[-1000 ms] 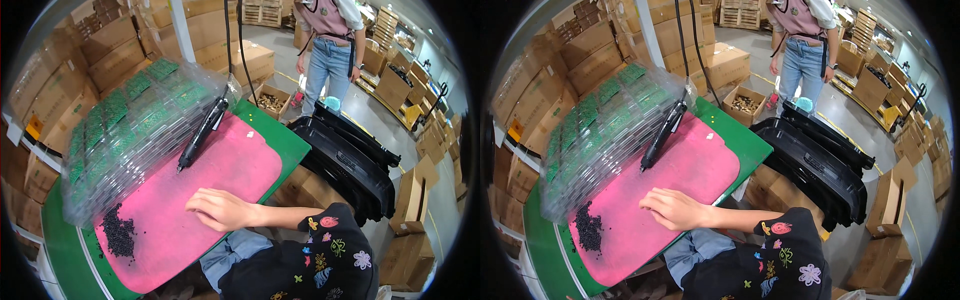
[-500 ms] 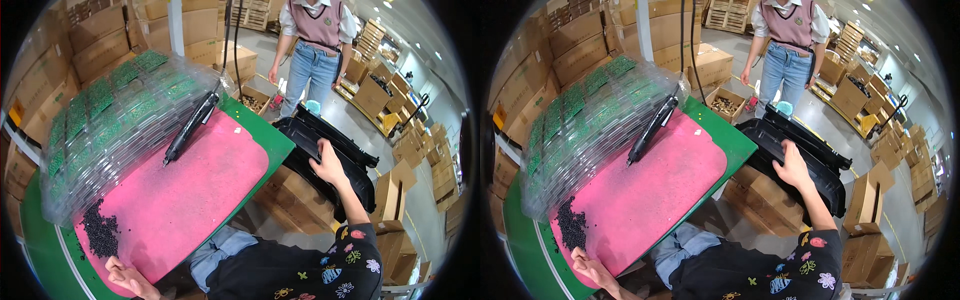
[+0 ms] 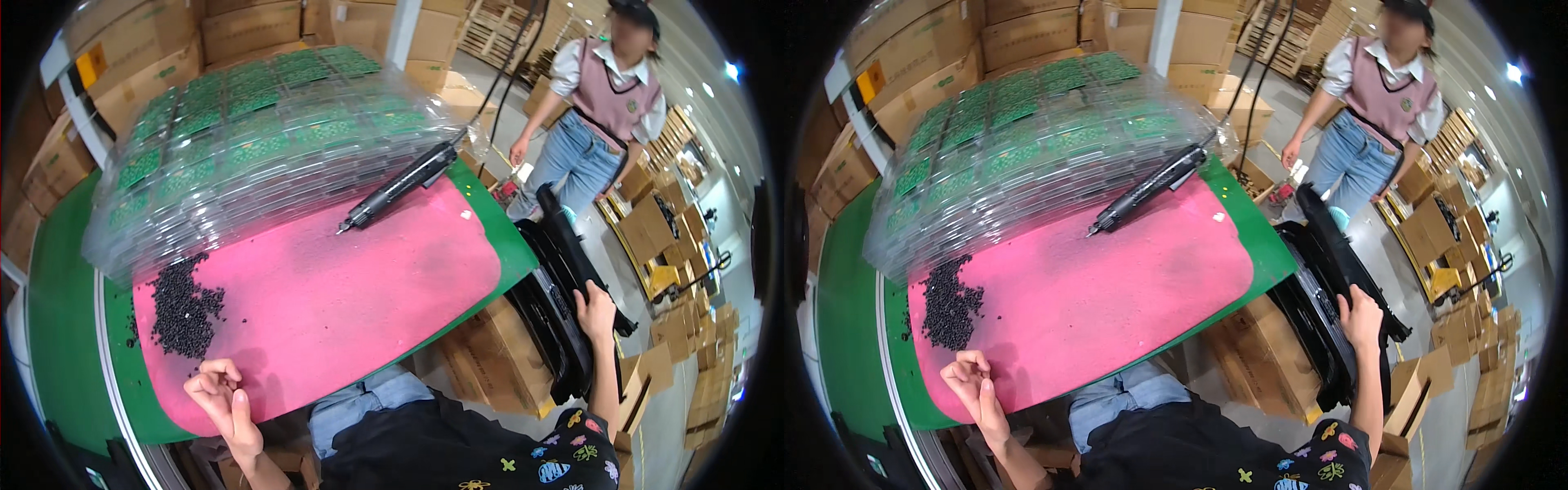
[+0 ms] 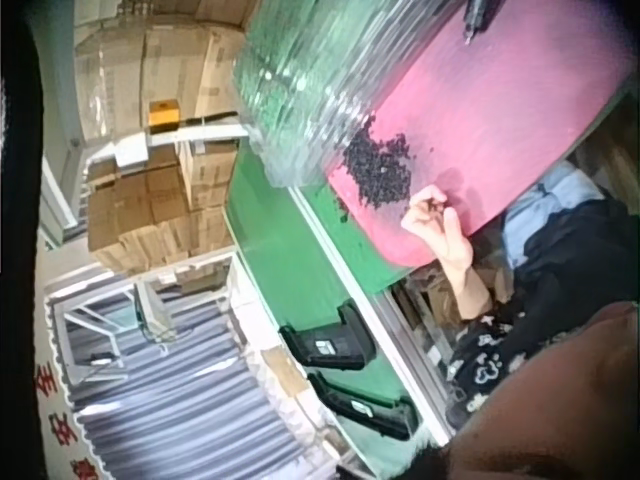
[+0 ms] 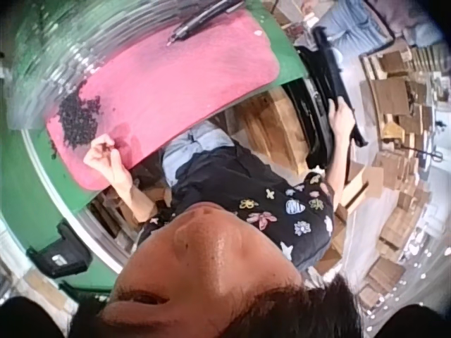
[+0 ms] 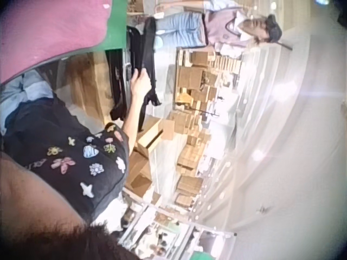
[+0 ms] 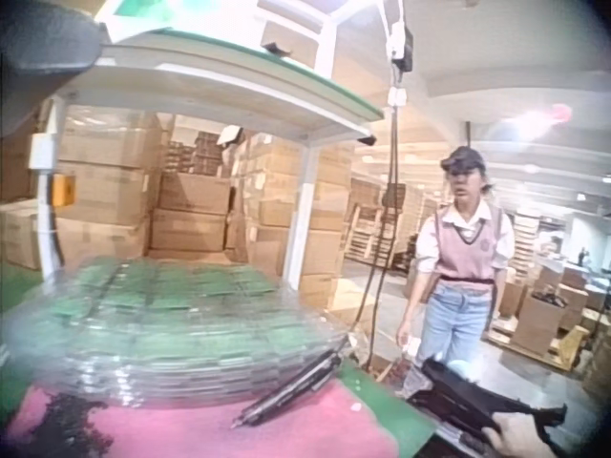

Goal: Assembling circuit boards into black plastic housings using an electric screwdriver.

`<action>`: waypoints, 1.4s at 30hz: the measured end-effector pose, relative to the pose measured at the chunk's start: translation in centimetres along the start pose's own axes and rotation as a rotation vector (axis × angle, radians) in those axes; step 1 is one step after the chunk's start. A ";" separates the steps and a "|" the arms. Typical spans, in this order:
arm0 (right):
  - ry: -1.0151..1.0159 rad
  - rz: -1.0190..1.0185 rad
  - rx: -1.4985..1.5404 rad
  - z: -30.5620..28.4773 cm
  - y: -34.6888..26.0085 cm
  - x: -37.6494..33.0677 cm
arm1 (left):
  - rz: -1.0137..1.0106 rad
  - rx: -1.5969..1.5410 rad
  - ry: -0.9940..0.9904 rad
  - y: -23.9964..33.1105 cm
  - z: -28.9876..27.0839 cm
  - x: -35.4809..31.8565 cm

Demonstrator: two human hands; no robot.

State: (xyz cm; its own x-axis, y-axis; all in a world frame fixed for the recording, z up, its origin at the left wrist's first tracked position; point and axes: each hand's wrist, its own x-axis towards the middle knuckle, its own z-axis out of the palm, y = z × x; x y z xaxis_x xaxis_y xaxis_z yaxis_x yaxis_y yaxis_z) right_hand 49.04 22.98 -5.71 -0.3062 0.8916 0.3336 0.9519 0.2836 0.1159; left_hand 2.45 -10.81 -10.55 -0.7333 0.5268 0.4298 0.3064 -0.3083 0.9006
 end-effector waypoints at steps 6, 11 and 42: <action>0.140 -0.544 0.075 -6.5 -7.5 1.0 | -0.069 0.023 -0.112 0.8 1.1 0.3; -0.117 -1.079 0.195 -7.1 -15.4 2.2 | 0.039 -0.045 -0.100 0.4 0.6 0.6; -0.226 -0.811 0.526 -4.8 -55.0 27.8 | -0.082 0.393 -0.035 2.2 -1.2 0.6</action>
State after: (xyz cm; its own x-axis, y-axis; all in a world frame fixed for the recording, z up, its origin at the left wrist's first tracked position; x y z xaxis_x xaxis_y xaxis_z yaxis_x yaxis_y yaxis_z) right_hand -11.86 30.52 1.65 -0.9099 0.3888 0.1444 0.3539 0.9094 -0.2183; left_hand 2.00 -12.10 -8.38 -0.7461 0.5657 0.3512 0.4614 0.0590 0.8852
